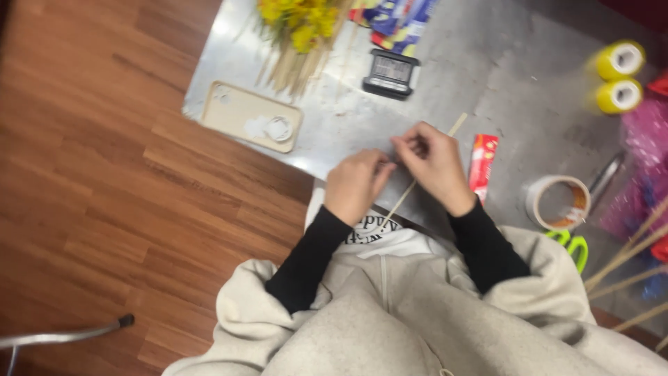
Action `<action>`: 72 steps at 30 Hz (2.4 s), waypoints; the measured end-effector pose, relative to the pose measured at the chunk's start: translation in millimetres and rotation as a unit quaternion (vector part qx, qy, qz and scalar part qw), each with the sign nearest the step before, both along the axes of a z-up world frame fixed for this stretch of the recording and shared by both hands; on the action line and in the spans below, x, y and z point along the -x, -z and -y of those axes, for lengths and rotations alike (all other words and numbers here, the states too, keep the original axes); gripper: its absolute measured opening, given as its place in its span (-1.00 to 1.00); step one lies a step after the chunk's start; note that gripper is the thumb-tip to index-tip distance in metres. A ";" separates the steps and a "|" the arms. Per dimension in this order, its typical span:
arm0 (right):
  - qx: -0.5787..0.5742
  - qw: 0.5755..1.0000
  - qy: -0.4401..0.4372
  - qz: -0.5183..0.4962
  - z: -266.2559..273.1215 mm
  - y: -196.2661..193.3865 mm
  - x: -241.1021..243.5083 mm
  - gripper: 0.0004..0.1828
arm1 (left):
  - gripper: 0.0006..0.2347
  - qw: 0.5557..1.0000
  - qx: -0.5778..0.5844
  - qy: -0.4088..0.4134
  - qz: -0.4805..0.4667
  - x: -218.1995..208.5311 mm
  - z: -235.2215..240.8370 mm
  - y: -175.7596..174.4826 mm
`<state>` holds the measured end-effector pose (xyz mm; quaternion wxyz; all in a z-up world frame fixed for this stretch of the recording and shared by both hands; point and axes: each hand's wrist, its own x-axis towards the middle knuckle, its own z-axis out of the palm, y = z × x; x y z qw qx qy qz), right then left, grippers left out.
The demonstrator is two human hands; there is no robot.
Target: The person wraps a snack packet with a wooden stick using clear tape and scissors. They then wrap a second snack packet with a stick using yellow tape.
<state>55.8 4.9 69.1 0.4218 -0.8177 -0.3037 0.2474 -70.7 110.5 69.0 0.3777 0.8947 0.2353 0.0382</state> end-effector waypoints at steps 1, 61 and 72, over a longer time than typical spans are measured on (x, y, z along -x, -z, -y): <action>0.003 1.000 0.012 0.001 15.7 -0.9 -1.7 -0.86 | -0.85 1.000 0.003 0.012 0.001 -6.5 10.6 3.2; 0.016 0.968 0.163 0.189 166.5 12.5 35.6 -0.64 | 0.01 0.970 -0.021 0.239 0.031 -88.1 118.2 30.4; 0.041 0.970 0.145 0.190 165.8 12.2 30.9 -0.67 | -0.04 0.968 -0.031 0.248 0.031 -87.1 117.2 34.8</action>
